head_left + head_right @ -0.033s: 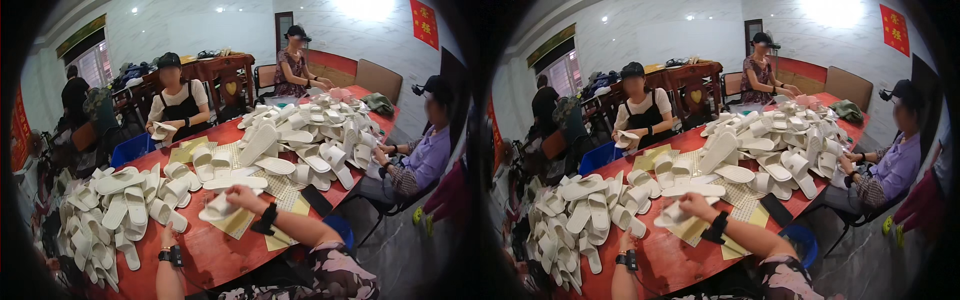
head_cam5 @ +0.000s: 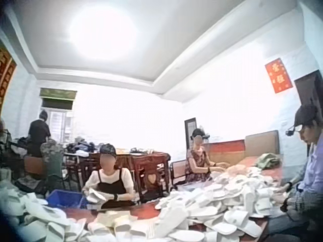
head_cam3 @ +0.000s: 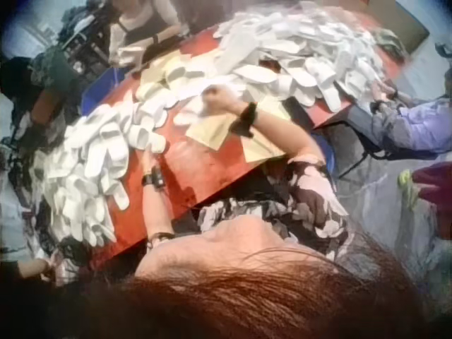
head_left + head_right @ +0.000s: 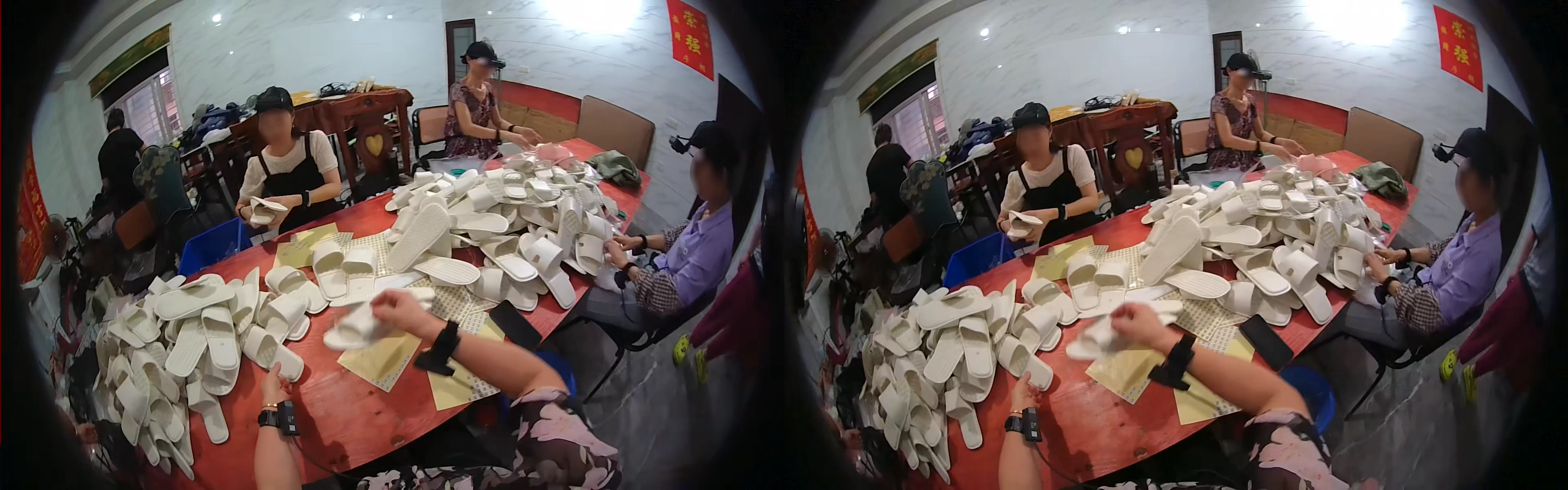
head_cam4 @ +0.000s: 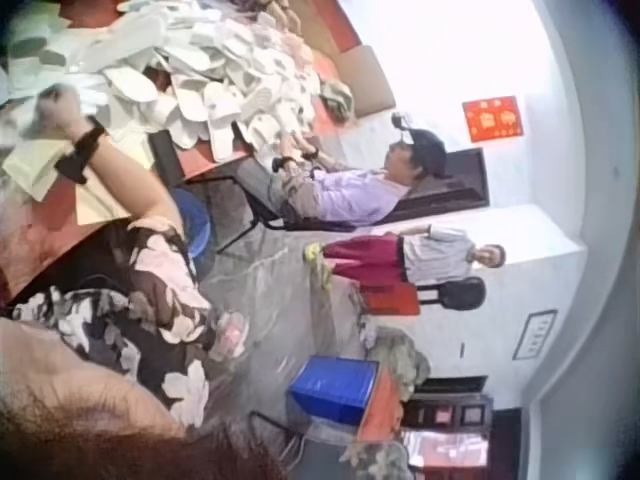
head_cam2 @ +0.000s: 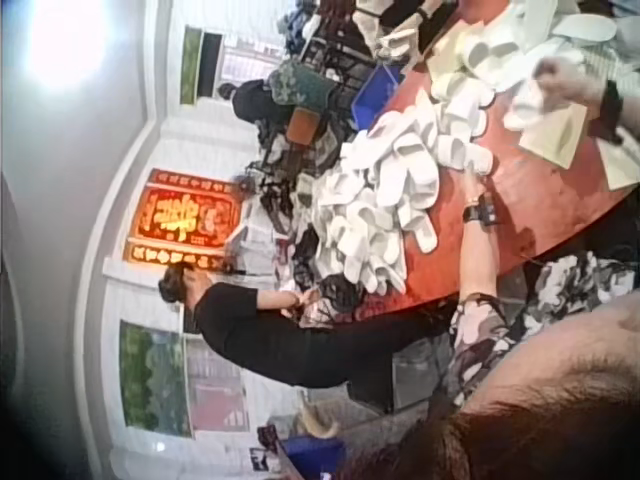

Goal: Sorting and inspecting white hotel slippers at a production table.

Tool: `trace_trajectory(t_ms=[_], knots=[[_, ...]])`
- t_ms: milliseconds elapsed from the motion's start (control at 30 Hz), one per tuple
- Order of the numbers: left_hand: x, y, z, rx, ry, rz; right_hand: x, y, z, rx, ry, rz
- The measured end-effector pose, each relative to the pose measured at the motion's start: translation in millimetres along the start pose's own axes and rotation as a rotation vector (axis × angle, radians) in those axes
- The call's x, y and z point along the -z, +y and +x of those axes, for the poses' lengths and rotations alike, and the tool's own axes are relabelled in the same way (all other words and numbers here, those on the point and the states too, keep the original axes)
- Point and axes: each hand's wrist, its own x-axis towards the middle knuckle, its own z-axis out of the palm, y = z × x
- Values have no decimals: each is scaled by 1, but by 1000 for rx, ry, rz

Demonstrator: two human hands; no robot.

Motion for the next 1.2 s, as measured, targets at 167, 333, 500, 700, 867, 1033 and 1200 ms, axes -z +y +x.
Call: trace_trajectory(t_ms=[167, 333, 500, 700, 867, 1033, 1200], knots=[[12, 0, -8, -52, 1, -143, 135, -99, 64, 413, 447, -458], [-22, 2, -22, -150, 112, -187, 266, -142, 85, 697, 766, -958], [-20, 10, -47, -455, 89, 5, 263, -84, 73, 685, 728, -1174], [76, 36, -54, -600, 520, 5, 3, 59, 69, -104, -112, -307], [106, 84, -71, -1062, 1073, 313, -137, 82, 69, -437, -330, 130], [112, 159, -86, -1166, 1184, 1047, -211, 133, 134, -597, -142, 398], [137, 191, -72, -692, 918, 1119, -281, 119, 145, -736, 13, 884]])
